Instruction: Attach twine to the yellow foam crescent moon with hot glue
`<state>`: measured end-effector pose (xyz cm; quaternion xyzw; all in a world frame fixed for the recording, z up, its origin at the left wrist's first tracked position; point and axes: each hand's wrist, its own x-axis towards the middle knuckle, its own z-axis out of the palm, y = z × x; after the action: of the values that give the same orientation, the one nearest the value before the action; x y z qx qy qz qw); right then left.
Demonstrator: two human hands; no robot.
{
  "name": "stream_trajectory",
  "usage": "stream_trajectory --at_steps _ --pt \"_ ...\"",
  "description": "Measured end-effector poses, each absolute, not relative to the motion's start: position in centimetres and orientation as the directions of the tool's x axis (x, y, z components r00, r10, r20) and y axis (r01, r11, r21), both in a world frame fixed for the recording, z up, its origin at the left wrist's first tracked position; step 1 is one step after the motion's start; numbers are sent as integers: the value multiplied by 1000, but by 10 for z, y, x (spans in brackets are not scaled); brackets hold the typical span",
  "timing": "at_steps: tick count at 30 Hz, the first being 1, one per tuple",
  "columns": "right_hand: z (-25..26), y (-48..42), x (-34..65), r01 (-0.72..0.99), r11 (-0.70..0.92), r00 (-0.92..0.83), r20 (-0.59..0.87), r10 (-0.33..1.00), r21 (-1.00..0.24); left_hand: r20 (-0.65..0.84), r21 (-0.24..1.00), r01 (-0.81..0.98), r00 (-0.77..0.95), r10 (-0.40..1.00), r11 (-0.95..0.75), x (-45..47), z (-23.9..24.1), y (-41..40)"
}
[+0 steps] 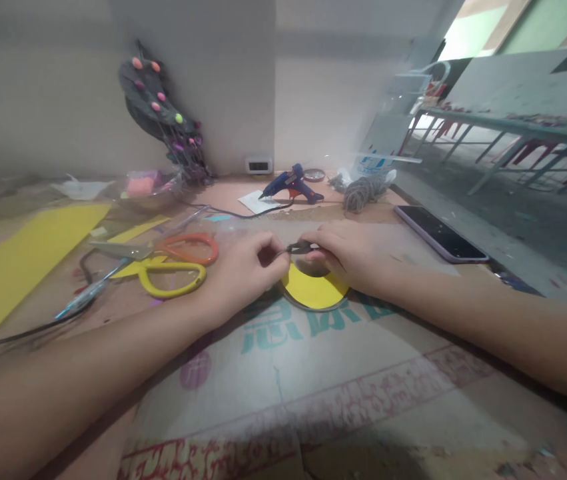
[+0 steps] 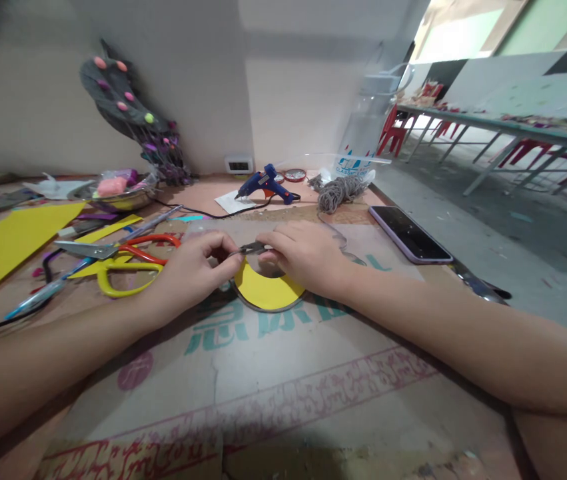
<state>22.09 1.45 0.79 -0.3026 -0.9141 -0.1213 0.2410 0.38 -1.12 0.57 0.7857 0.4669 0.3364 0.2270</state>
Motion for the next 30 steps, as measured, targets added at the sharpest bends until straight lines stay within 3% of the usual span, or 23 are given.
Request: stream_trajectory --at_steps 30 --pt "10 11 220 645 758 -699 475 534 98 371 580 624 371 851 -524 3 2 -10"
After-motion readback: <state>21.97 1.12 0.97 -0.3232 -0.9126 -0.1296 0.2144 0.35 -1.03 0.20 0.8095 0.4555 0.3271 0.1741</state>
